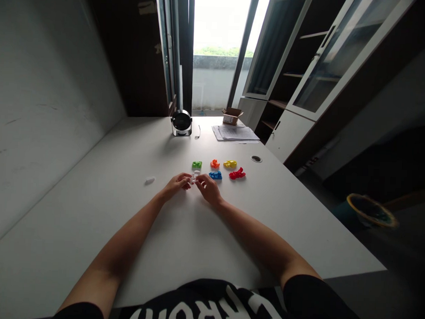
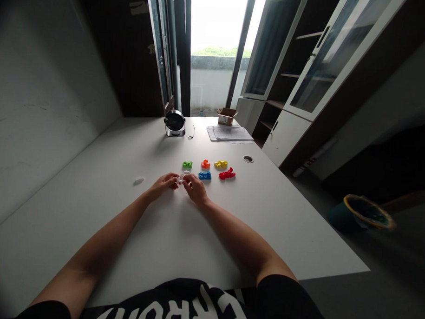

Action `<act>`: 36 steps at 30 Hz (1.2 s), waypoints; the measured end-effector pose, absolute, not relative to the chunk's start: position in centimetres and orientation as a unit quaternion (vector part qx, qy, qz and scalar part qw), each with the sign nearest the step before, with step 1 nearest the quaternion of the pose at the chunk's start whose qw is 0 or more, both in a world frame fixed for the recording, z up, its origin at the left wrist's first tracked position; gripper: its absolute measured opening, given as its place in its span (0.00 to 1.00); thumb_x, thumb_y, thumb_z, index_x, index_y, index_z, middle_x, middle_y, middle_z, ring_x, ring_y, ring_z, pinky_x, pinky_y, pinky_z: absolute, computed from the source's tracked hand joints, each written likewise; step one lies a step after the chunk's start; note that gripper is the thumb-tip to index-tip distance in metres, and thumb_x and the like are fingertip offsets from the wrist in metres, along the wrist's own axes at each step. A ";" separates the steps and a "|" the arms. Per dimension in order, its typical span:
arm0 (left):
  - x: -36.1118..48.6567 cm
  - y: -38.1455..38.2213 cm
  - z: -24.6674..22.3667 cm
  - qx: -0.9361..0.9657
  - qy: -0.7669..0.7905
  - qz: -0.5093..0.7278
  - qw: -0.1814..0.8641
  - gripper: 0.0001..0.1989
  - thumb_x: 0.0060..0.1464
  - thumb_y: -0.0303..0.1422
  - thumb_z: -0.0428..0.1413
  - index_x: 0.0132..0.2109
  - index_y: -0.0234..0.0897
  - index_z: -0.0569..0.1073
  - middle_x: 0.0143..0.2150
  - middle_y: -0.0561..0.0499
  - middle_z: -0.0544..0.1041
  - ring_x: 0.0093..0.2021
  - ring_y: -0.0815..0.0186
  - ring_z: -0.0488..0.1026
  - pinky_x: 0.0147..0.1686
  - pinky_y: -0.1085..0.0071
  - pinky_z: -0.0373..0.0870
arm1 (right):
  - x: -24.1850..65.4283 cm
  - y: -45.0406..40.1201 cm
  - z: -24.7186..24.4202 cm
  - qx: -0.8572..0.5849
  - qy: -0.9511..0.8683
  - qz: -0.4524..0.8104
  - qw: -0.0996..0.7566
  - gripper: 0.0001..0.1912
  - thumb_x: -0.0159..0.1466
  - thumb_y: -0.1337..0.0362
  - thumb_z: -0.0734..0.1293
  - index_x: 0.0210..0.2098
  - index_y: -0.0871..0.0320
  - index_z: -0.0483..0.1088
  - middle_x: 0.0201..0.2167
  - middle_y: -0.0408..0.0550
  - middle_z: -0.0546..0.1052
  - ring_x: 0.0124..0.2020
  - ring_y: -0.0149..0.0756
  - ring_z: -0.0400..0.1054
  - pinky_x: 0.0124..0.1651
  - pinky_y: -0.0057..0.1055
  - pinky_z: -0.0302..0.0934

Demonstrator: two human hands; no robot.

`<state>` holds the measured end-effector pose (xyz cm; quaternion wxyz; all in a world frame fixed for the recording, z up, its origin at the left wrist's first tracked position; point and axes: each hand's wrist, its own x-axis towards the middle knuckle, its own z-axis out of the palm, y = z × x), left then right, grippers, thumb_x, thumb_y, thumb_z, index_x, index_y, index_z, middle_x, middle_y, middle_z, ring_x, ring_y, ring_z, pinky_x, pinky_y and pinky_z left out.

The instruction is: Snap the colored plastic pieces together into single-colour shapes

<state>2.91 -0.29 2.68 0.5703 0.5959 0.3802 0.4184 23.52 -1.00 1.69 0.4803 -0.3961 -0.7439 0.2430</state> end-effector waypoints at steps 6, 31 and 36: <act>2.8 -0.4 3.0 0.602 0.379 0.416 0.566 0.22 0.55 0.46 0.63 0.49 0.33 0.77 0.35 0.48 0.78 0.32 0.67 0.72 0.36 0.69 0.68 | 23.5 -1.0 1.7 -0.379 -0.754 0.236 0.481 0.05 0.68 0.60 0.64 0.38 0.54 0.69 0.38 0.48 0.75 0.34 0.35 0.69 0.37 0.32 0.68; 3.2 0.0 2.4 0.586 0.412 0.432 0.548 0.17 0.52 0.42 0.64 0.42 0.33 0.76 0.29 0.52 0.74 0.28 0.70 0.69 0.31 0.72 0.64 | 23.5 -1.3 1.8 -0.387 -0.786 0.161 0.454 0.03 0.68 0.65 0.64 0.37 0.53 0.69 0.36 0.47 0.73 0.38 0.37 0.68 0.38 0.32 0.65; 3.4 0.0 2.3 0.602 0.425 0.427 0.524 0.16 0.53 0.43 0.64 0.37 0.34 0.74 0.25 0.55 0.71 0.24 0.72 0.65 0.27 0.73 0.62 | 23.5 -1.6 2.2 -0.396 -0.821 0.110 0.396 0.06 0.68 0.59 0.67 0.38 0.53 0.71 0.39 0.49 0.75 0.43 0.41 0.68 0.47 0.35 0.64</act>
